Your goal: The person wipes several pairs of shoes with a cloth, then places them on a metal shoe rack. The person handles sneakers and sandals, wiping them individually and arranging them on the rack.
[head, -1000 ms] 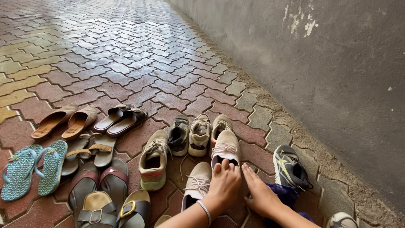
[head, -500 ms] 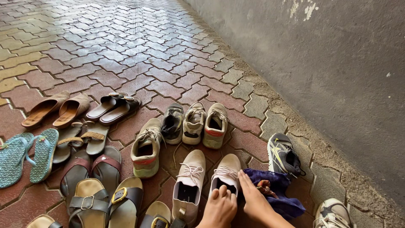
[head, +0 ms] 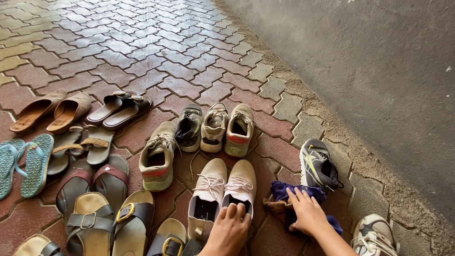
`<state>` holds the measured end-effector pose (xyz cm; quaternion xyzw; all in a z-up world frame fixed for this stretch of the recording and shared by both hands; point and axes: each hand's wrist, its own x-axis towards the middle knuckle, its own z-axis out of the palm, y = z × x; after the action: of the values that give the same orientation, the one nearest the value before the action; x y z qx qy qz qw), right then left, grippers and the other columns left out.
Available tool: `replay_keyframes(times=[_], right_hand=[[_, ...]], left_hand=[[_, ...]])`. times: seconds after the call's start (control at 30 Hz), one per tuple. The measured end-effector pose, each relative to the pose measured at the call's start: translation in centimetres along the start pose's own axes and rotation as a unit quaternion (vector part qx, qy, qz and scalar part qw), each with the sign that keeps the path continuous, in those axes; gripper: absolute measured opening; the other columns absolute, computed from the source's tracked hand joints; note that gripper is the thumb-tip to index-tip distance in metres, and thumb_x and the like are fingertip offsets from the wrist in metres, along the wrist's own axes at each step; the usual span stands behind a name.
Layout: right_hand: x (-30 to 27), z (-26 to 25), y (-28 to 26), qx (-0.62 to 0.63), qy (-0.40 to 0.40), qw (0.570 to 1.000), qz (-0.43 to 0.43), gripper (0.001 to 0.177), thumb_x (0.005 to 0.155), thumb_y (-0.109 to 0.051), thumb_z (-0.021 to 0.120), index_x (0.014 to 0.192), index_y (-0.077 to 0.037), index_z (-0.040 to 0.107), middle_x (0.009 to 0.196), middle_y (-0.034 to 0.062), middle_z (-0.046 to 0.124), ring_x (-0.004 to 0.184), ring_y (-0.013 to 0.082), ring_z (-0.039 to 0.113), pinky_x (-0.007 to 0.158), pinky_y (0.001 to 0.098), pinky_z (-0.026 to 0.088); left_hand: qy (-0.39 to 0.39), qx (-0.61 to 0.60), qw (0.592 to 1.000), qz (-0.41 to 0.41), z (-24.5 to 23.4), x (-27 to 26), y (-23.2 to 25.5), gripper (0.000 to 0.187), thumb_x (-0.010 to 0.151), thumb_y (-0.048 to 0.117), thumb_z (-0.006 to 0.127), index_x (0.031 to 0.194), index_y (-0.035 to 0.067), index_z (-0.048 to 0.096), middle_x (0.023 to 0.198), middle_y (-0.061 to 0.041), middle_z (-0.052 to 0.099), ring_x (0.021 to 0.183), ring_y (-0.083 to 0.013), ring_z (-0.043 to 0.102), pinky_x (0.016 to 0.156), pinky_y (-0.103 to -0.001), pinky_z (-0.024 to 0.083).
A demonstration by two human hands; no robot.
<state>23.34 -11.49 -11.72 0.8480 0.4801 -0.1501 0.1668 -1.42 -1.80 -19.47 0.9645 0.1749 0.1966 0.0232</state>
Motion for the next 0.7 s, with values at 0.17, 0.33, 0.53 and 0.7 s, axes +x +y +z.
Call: replay_keyframes(times=[0.17,0.33,0.53,0.7], right_hand=[[0.7,2.8,0.6,0.012,0.021,1.000,0.015,0.120,0.069,-0.028,0.091,0.162,-0.032,0.016,0.140,0.0056,0.051,0.134,0.0274,0.052,0.110,0.0414,0.049],[1.8,3.9,0.9,0.096,0.091,0.991,0.005,0.096,0.072,-0.015,0.083,0.151,-0.033,0.032,0.127,0.0081,0.058,0.124,0.0319,0.059,0.103,0.0435,0.053],[3.3,1.3,1.6,0.347,0.169,0.922,0.019,0.085,0.073,-0.009,0.079,0.144,-0.026,0.036,0.131,0.0137,0.062,0.123,0.0328,0.063,0.106,0.0417,0.049],[3.5,-0.1,1.8,0.478,0.238,0.840,-0.101,0.068,0.076,-0.003,0.073,0.138,-0.014,0.047,0.126,0.0115,0.067,0.120,0.0236,0.064,0.105,0.0363,0.047]], left_hand=[[-0.002,-0.127,0.988,-0.084,-4.6,-0.2,-0.7,0.070,0.076,0.049,0.080,0.121,0.000,0.062,0.122,-0.019,0.051,0.118,-0.0356,0.045,0.095,-0.048,0.036],[-0.027,-0.123,0.976,-0.178,-8.8,-0.6,-0.8,0.069,0.076,0.055,0.083,0.126,0.013,0.062,0.128,-0.021,0.049,0.112,-0.0373,0.051,0.086,-0.048,0.038],[-0.125,-0.136,0.941,-0.282,-9.5,-0.3,0.1,0.061,0.069,0.044,0.089,0.123,0.029,0.065,0.130,-0.023,0.045,0.094,-0.0327,0.063,0.084,-0.045,0.041],[-0.045,-0.230,0.917,-0.322,-6.9,-0.3,0.4,0.028,0.064,0.024,0.091,0.083,0.017,0.073,0.124,-0.019,0.049,0.096,-0.0330,0.065,0.085,-0.044,0.048]])
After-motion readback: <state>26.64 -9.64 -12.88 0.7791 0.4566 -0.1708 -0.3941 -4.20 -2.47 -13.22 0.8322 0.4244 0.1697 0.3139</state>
